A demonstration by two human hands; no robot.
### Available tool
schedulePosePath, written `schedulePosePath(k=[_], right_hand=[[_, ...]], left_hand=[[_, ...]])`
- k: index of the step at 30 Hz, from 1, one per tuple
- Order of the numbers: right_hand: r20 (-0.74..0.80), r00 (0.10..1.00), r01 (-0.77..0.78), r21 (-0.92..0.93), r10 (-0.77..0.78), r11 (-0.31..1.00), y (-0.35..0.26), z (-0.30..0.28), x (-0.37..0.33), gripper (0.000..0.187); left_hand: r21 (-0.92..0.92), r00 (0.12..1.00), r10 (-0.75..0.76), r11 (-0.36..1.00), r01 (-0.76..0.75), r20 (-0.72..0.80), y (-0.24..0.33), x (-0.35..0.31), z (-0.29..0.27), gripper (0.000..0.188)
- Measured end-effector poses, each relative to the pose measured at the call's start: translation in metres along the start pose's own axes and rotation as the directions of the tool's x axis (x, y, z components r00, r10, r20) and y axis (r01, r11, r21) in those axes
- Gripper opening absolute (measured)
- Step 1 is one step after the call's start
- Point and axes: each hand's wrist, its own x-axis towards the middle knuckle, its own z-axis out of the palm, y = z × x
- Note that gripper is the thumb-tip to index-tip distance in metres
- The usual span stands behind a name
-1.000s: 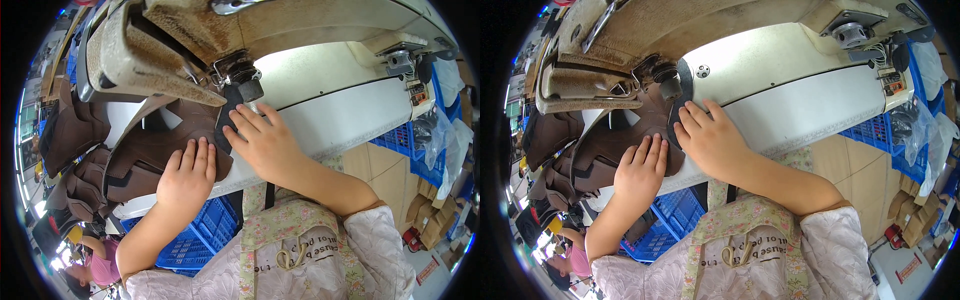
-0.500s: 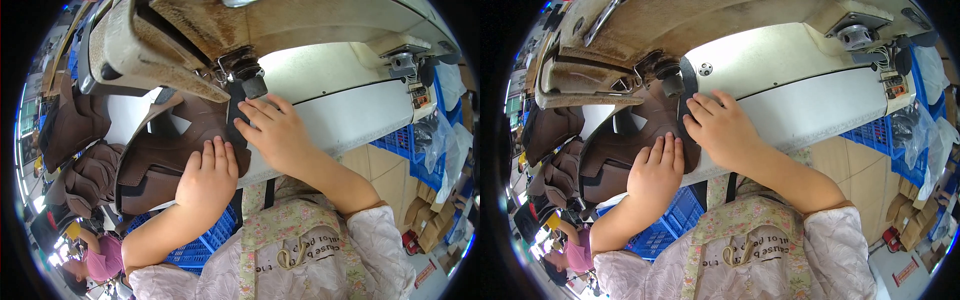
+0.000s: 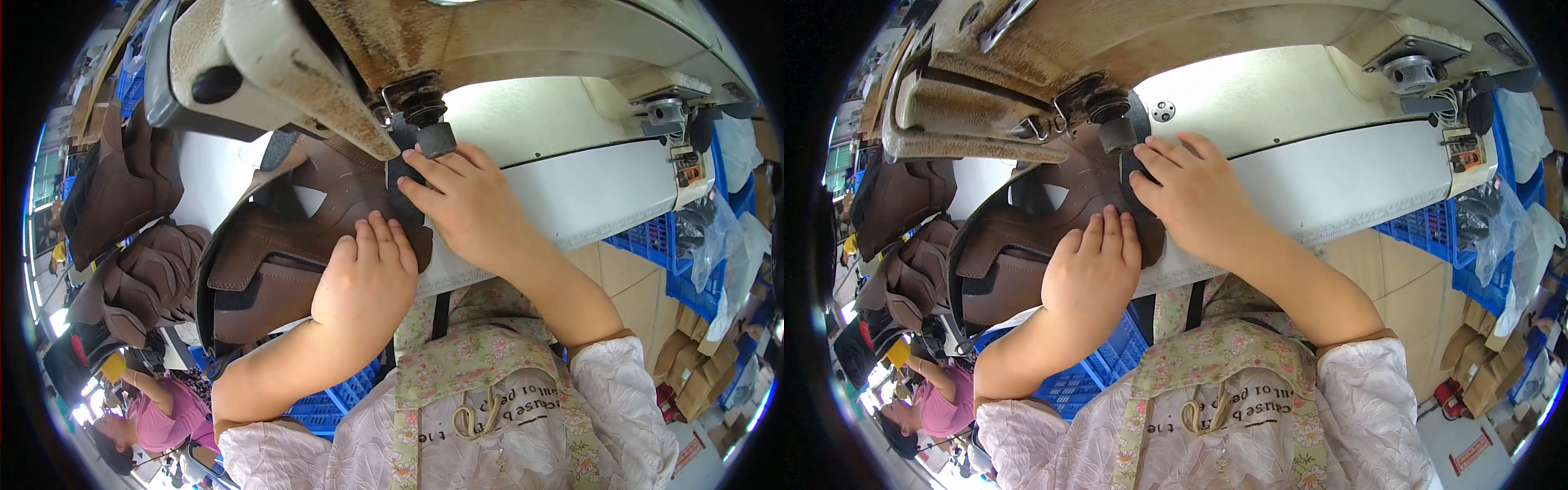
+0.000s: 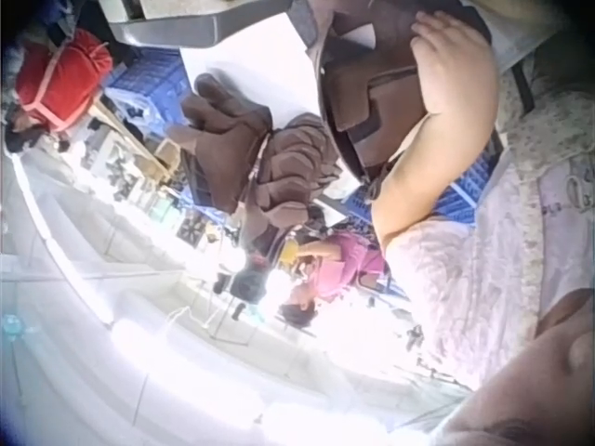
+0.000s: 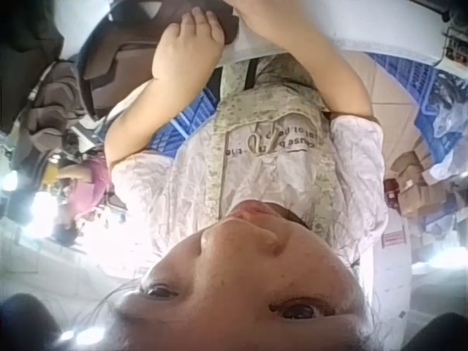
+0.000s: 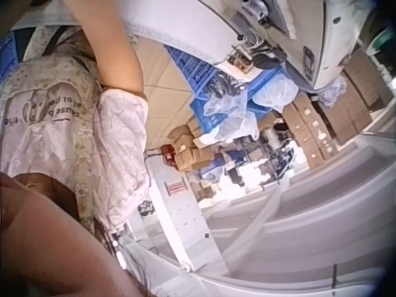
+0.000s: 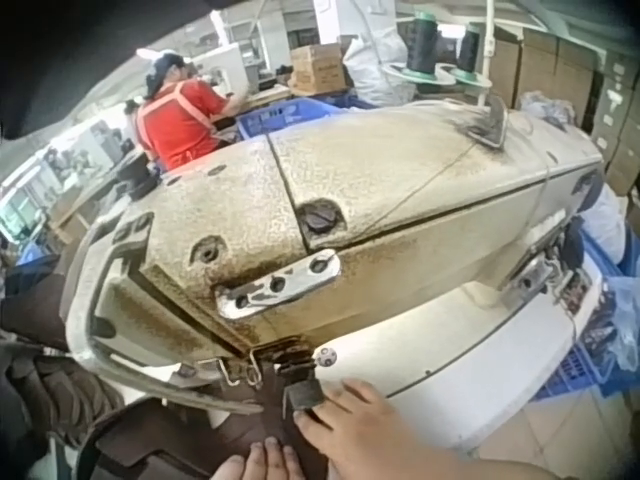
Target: Stitching the upper components of a leather shoe using an industrial sewing machine.
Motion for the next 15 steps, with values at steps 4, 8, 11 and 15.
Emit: schedulePosePath(k=[4,8,11,15], right_hand=[[-0.002,1.0,-0.014,0.024,0.014,1.0,0.001,0.001,0.0,0.026],[0.016,1.0,-0.013,0.047,0.012,0.999,0.003,0.0,0.002,0.026],[0.023,1.0,-0.013,0.041,0.012,0.999,0.005,0.0,0.003,0.026],[0.013,1.0,-0.014,0.024,0.014,1.0,0.008,-0.001,0.006,0.026]], left_hand=[[0.001,1.0,-0.011,1.0,0.011,-0.016,0.002,0.003,0.002,0.038],[-0.021,0.999,-0.032,0.999,0.032,-0.033,0.003,0.005,0.002,0.036],[-0.019,0.998,-0.036,0.999,0.036,-0.045,0.002,0.008,0.002,0.036],[0.006,0.999,-0.049,0.999,0.049,-0.024,0.004,0.015,0.002,0.037]])
